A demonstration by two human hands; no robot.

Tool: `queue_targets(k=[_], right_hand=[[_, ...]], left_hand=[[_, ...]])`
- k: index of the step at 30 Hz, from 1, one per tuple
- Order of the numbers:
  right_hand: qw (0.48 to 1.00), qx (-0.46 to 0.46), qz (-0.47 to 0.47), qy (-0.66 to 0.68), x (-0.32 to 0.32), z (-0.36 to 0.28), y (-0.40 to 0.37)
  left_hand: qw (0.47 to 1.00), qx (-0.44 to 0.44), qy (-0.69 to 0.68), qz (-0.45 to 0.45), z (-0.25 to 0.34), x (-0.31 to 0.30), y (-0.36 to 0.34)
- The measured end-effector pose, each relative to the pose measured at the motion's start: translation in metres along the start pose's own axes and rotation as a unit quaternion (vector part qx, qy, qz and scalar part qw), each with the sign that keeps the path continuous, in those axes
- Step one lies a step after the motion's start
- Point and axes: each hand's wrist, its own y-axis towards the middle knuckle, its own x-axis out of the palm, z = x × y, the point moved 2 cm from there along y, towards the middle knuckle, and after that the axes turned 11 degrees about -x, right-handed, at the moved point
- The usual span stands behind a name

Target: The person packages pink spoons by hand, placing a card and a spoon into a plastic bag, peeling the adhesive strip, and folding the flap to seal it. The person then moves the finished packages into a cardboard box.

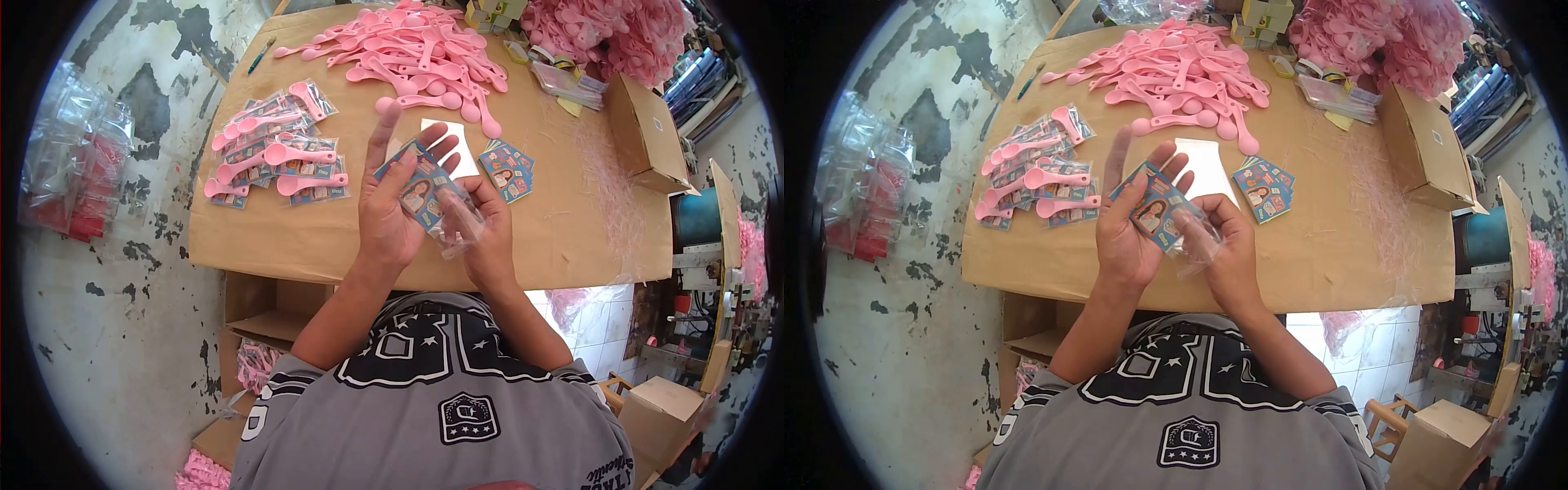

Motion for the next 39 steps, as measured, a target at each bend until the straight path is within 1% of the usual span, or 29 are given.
queue_targets(k=[3, 6, 9, 12, 13, 15, 16, 19, 20, 23, 25, 27, 28, 31, 34, 37, 39], right_hand=[[0.999, -0.002, -0.012, -0.047, 0.003, -0.008, 0.000], [0.998, -0.020, -0.018, -0.048, -0.007, 0.008, 0.007], [0.997, -0.043, -0.004, -0.065, -0.005, 0.018, 0.015], [0.984, -0.141, -0.004, -0.106, -0.002, 0.016, 0.016], [0.970, -0.172, -0.009, -0.173, -0.002, 0.011, 0.016], [0.924, -0.230, -0.018, -0.306, -0.002, -0.009, 0.015], [0.903, -0.266, -0.039, -0.336, -0.002, -0.016, 0.016], [0.837, -0.329, -0.156, -0.409, -0.008, -0.030, 0.022], [0.828, -0.323, -0.171, -0.426, -0.012, -0.034, 0.029], [0.832, -0.300, -0.144, -0.443, -0.034, -0.046, 0.074], [0.839, -0.209, -0.098, -0.493, -0.050, -0.045, 0.120], [0.809, -0.209, -0.119, -0.537, -0.059, -0.039, 0.162], [0.792, -0.211, -0.132, -0.557, -0.061, -0.036, 0.177], [0.720, -0.222, -0.156, -0.638, -0.057, -0.020, 0.204], [0.647, -0.252, -0.193, -0.693, -0.064, -0.003, 0.219], [0.638, -0.211, -0.196, -0.714, -0.059, -0.008, 0.216], [0.646, -0.233, -0.192, -0.702, -0.063, -0.011, 0.219]], left_hand=[[1.000, -0.021, -0.006, -0.004, -0.004, -0.001, 0.001], [0.997, -0.070, 0.018, 0.023, -0.011, -0.002, 0.000], [0.994, -0.091, 0.019, 0.051, -0.011, -0.002, 0.001], [0.994, -0.088, 0.026, 0.065, -0.008, -0.011, 0.004], [0.993, -0.080, 0.023, 0.079, -0.007, -0.014, 0.006], [0.992, -0.065, 0.016, 0.105, -0.006, -0.019, 0.009], [0.989, -0.060, 0.018, 0.134, -0.004, -0.021, 0.011], [0.983, -0.059, -0.043, 0.166, 0.003, -0.043, 0.015], [0.982, -0.060, -0.065, 0.167, 0.008, -0.049, 0.016], [0.979, -0.018, -0.077, 0.187, 0.027, -0.056, 0.015], [0.980, -0.011, -0.065, 0.190, 0.036, -0.052, 0.014], [0.981, -0.018, -0.053, 0.185, 0.041, -0.053, 0.013], [0.979, -0.026, -0.043, 0.196, 0.040, -0.053, 0.012], [0.979, -0.052, 0.001, 0.195, 0.036, -0.061, 0.009], [0.977, -0.072, 0.026, 0.199, 0.035, -0.063, 0.008], [0.977, -0.084, 0.048, 0.191, 0.031, -0.066, 0.007], [0.977, -0.086, 0.059, 0.186, 0.029, -0.067, 0.009]])
